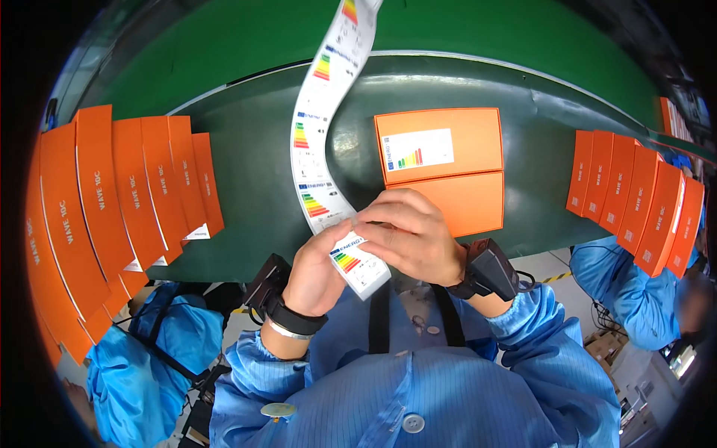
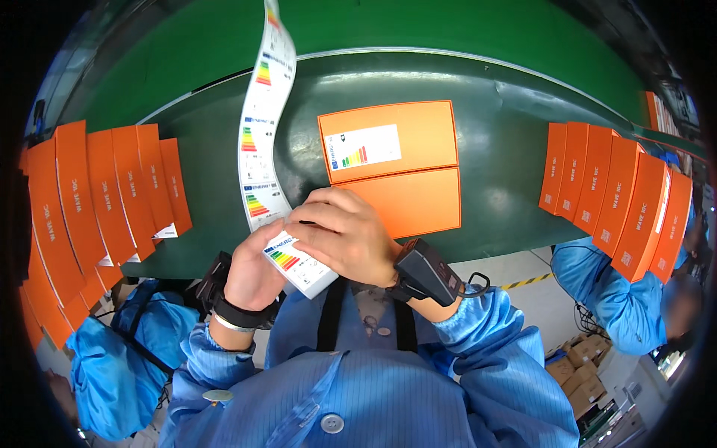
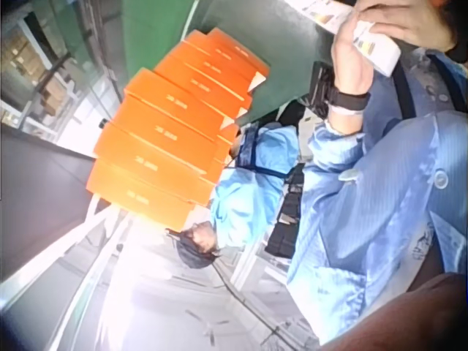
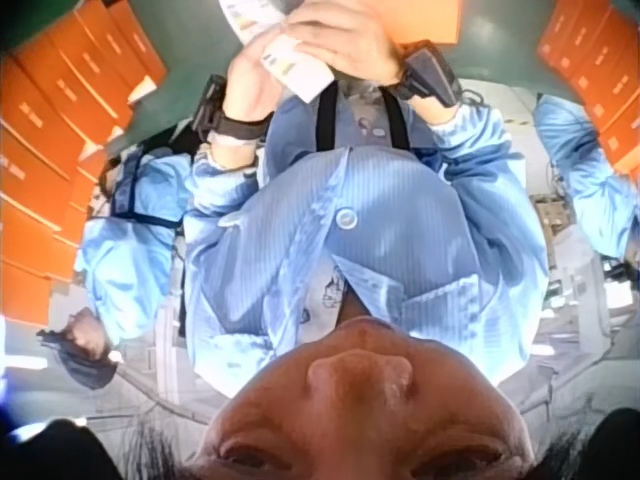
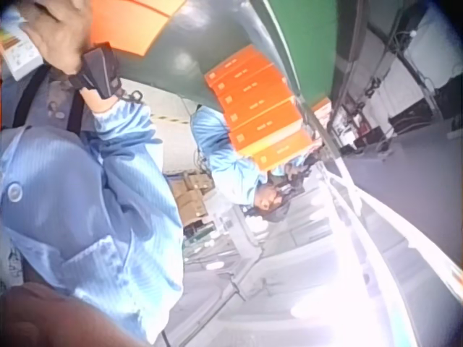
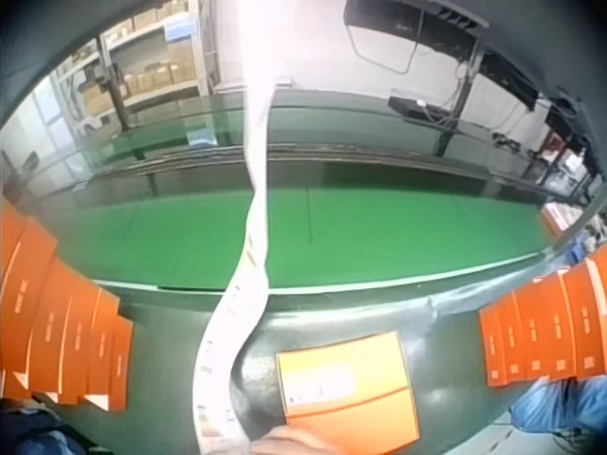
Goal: Peeling energy labels from a roll and applying them to the back of orange product boxes on a factory assembly line.
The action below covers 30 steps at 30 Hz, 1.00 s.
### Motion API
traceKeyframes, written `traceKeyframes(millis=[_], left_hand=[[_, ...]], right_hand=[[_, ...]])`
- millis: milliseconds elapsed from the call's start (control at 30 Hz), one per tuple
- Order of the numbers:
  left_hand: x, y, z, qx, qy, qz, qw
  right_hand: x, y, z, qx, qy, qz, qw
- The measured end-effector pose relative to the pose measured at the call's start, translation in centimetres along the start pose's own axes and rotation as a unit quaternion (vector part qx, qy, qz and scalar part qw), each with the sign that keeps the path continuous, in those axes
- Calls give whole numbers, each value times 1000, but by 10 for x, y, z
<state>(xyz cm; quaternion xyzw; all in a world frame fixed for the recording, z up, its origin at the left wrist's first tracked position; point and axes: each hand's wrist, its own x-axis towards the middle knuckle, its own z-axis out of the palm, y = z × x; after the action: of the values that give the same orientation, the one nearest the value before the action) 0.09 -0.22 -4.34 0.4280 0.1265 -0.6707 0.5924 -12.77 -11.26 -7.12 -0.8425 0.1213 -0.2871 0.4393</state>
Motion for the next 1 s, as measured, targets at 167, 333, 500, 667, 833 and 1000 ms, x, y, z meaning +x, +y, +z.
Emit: traceKeyframes(millis=[167,333,500,667,833,1000], left_hand=[[5,14,0,67,19,-20,997],[25,39,-59,307,114,109,939],[9,45,-64,336,33,130,932],[-3,43,-54,251,-67,62,964],[1,32,-53,320,-90,20,943],[6,0,-45,361,-64,39,929]], right_hand=[[5,-32,-21,111,25,36,993],[7,-35,-61,419,220,181,862],[-20,15,-71,135,-108,285,943],[-12,29,-50,-83,-274,185,940],[-5,36,-43,-151,-315,141,926],[-7,41,-37,-149,-304,115,934]])
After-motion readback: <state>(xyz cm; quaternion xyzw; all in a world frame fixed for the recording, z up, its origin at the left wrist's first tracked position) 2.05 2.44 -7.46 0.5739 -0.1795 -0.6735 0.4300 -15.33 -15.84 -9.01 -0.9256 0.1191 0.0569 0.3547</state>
